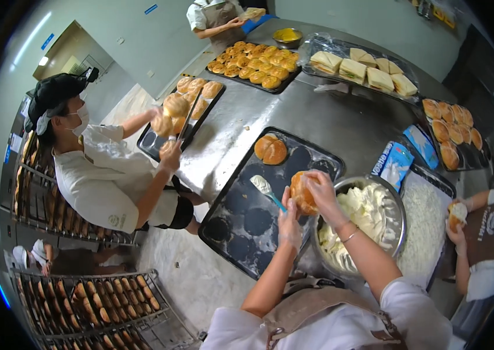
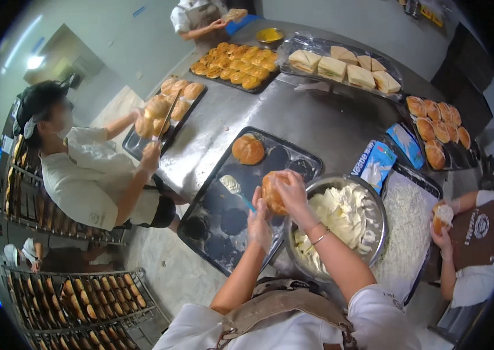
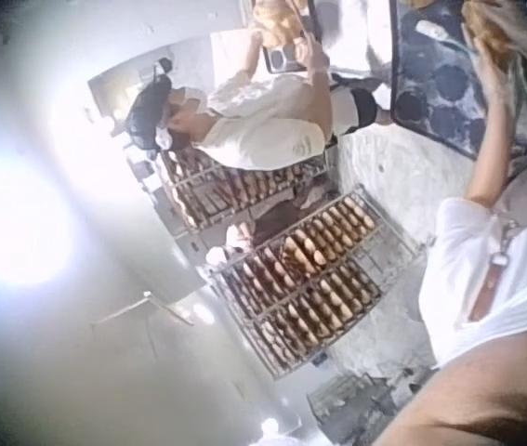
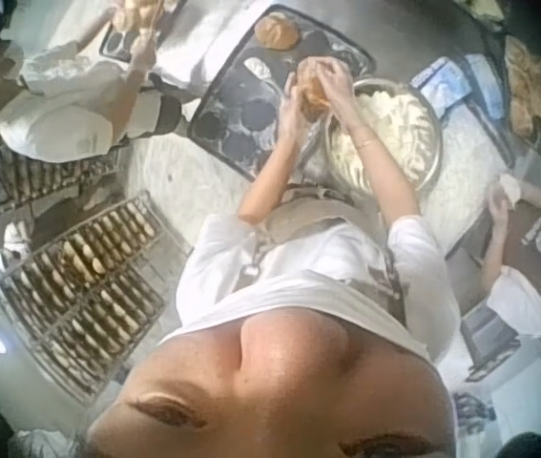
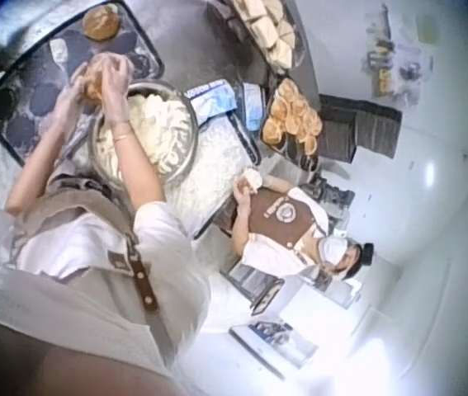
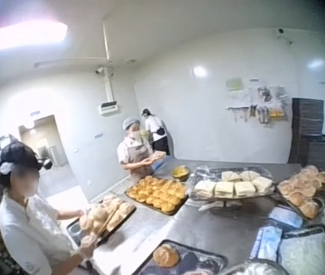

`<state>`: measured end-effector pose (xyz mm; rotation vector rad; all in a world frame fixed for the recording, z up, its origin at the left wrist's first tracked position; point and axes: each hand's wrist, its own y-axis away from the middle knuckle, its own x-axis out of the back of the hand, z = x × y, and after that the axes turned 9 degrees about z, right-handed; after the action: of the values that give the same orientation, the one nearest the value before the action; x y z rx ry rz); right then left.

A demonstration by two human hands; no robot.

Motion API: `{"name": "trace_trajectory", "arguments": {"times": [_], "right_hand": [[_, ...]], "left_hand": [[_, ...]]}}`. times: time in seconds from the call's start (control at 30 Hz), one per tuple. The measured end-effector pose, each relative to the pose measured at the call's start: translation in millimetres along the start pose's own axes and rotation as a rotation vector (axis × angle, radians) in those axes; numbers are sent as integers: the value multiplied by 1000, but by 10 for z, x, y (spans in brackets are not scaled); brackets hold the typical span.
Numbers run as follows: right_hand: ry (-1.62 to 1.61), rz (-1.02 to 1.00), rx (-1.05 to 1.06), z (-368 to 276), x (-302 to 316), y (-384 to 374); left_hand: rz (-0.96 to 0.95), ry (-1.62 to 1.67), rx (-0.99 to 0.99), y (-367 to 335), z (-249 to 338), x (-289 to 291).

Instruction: Applying spread to sliced buns at a bakery work station.

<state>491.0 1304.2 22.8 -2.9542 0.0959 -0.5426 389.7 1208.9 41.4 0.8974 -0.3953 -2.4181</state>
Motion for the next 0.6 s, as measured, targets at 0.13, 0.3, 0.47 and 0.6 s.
{"name": "trace_trajectory", "arguments": {"times": [0.13,0.3,0.47,0.6], "right_hand": [[-572,-6,-199,-583,364,573],[-1190,30,-509,-806,1101,842],[-1258,76,-393,-453,1647,1158],[-1751,110,-576,-440,1886,1436]], "left_hand": [[-71,-210,-145,563,186,-121],[-217,-135,-47,1029,262,-276],[-346,128,215,1393,310,-528],[-395,2,172,1608,181,-678]]}}
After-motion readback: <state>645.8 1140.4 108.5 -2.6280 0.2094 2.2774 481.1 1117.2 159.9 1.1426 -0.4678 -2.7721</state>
